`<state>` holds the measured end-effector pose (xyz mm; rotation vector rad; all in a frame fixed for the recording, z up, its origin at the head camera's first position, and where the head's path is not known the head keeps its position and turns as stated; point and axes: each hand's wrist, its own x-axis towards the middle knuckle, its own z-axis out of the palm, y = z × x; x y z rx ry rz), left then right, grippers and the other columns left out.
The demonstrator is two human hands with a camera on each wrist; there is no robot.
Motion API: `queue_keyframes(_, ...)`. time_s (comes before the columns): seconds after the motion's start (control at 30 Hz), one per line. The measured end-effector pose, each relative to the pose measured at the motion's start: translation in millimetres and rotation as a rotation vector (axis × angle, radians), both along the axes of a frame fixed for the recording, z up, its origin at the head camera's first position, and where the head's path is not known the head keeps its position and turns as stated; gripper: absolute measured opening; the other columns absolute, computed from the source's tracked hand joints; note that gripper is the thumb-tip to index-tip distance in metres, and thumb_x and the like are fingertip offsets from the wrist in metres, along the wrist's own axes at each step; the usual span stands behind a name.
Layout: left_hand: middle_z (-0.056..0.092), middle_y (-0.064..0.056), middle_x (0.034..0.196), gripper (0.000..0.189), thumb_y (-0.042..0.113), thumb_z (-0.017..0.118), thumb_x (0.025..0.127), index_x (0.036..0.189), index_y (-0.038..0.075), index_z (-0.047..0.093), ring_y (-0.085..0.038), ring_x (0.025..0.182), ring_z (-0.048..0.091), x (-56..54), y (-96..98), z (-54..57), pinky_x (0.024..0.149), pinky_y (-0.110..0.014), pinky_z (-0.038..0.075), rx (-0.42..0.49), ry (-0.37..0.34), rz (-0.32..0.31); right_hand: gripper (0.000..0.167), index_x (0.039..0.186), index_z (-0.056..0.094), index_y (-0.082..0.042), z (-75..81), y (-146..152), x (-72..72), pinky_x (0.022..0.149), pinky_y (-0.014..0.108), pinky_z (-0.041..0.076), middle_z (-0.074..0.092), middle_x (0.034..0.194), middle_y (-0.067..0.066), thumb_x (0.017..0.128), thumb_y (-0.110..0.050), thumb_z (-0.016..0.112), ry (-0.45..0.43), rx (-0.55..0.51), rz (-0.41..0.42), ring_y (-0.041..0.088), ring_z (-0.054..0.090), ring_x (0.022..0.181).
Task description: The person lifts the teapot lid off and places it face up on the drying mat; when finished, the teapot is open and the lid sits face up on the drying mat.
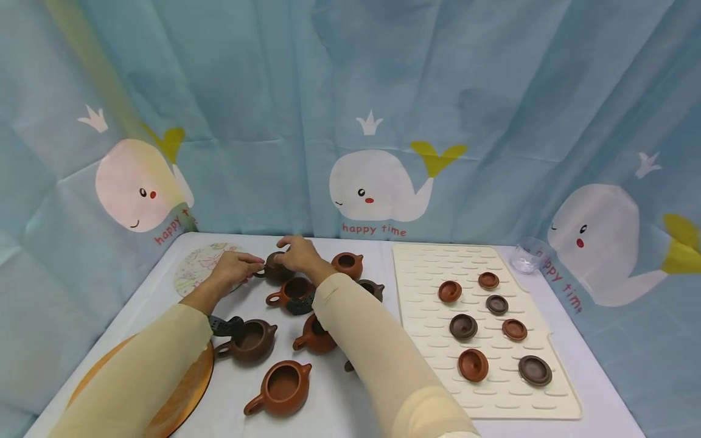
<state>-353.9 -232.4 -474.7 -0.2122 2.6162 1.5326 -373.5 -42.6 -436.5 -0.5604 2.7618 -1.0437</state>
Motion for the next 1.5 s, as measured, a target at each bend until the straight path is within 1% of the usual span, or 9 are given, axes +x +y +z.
queue_keyframes(0.13, 0.068, -0.013, 0.099, 0.018, 0.008, 0.066, 0.090, 0.106, 0.001, 0.073, -0.023, 0.076, 0.052, -1.2, 2.6, -1.9, 0.064, -0.038, 0.048, 0.001, 0.006, -0.003, 0.031, 0.120, 0.067, -0.013, -4.5, -1.5, -2.7, 0.075, 0.027, 0.048, 0.066, 0.103, 0.004, 0.091, -0.022, 0.068, 0.006, 0.040, -0.023, 0.015, 0.059, 0.089)
queue_keyframes(0.33, 0.068, -0.013, 0.099, 0.018, 0.008, 0.067, 0.090, 0.105, 0.001, 0.073, -0.021, 0.071, 0.052, -0.6, 3.2, -3.3, 0.059, -0.036, 0.047, 0.005, 0.009, 0.000, 0.026, 0.115, 0.070, -0.015, -11.9, -6.4, -2.7, 0.071, 0.025, 0.047, 0.065, 0.098, 0.001, 0.090, -0.023, 0.069, -0.003, 0.038, -0.043, 0.014, 0.058, 0.085)
queue_keyframes(0.7, 0.067, -0.012, 0.098, 0.017, 0.008, 0.066, 0.091, 0.105, 0.002, 0.074, -0.020, 0.071, 0.051, 0.6, 3.5, 0.4, 0.059, -0.036, 0.046, 0.007, 0.001, 0.012, 0.018, 0.107, 0.073, -0.016, -15.2, -10.2, -2.3, 0.071, 0.026, 0.046, 0.065, 0.095, -0.002, 0.092, -0.025, 0.067, 0.094, 0.085, -0.075, 0.015, 0.055, 0.086)
queue_keyframes(0.87, 0.067, -0.011, 0.095, 0.018, 0.009, 0.067, 0.090, 0.105, 0.002, 0.074, -0.020, 0.070, 0.052, 0.3, 4.9, 1.4, 0.058, -0.035, 0.046, -0.005, 0.004, 0.007, 0.014, 0.100, 0.073, -0.011, -16.8, -8.9, -3.2, 0.073, 0.027, 0.045, 0.063, 0.088, -0.003, 0.093, -0.022, 0.067, 0.137, 0.066, -0.071, 0.014, 0.055, 0.085)
queue_keyframes(1.07, 0.068, -0.011, 0.095, 0.018, 0.010, 0.067, 0.090, 0.104, 0.003, 0.074, -0.020, 0.072, 0.053, 0.3, 5.5, 1.0, 0.062, -0.038, 0.048, -0.022, -0.010, -0.006, 0.013, 0.097, 0.068, -0.011, -19.0, -6.4, -3.8, 0.071, 0.027, 0.044, 0.058, 0.088, -0.001, 0.095, -0.022, 0.063, 0.107, 0.002, -0.097, 0.015, 0.052, 0.083)
queue_keyframes(1.2, 0.068, -0.011, 0.097, 0.018, 0.011, 0.067, 0.090, 0.106, 0.003, 0.074, -0.022, 0.074, 0.053, 0.3, 4.8, 1.8, 0.062, -0.037, 0.048, -0.034, -0.011, -0.014, 0.014, 0.097, 0.067, -0.011, -16.0, -3.3, -3.3, 0.067, 0.028, 0.045, 0.059, 0.088, 0.000, 0.096, -0.024, 0.062, 0.081, -0.093, -0.136, 0.016, 0.053, 0.079)
queue_keyframes(1.27, 0.068, -0.011, 0.097, 0.019, 0.011, 0.067, 0.091, 0.106, 0.003, 0.073, -0.022, 0.075, 0.054, 0.7, 3.8, 3.0, 0.061, -0.036, 0.047, -0.037, -0.009, -0.015, 0.015, 0.096, 0.067, -0.011, -13.1, -1.8, -3.4, 0.066, 0.029, 0.045, 0.061, 0.089, 0.001, 0.096, -0.024, 0.062, 0.039, -0.181, -0.147, 0.017, 0.054, 0.079)
queue_keyframes(1.33, 0.067, -0.011, 0.095, 0.019, 0.010, 0.067, 0.090, 0.107, 0.003, 0.073, -0.022, 0.074, 0.054, 1.1, 2.9, 3.7, 0.059, -0.035, 0.046, -0.037, -0.005, -0.015, 0.015, 0.096, 0.066, -0.009, -10.1, 0.2, -3.6, 0.066, 0.033, 0.047, 0.062, 0.089, 0.003, 0.097, -0.023, 0.061, -0.060, -0.322, -0.154, 0.017, 0.057, 0.077)
queue_keyframes(1.5, 0.066, -0.009, 0.090, 0.019, 0.010, 0.067, 0.090, 0.106, 0.002, 0.073, -0.019, 0.070, 0.053, 2.0, 1.1, 3.8, 0.054, -0.031, 0.044, -0.035, 0.011, -0.023, 0.012, 0.099, 0.060, -0.004, -5.3, 5.3, -2.8, 0.059, 0.031, 0.049, 0.060, 0.095, 0.011, 0.099, -0.015, 0.056, -0.438, -0.809, -0.173, 0.022, 0.064, 0.075)
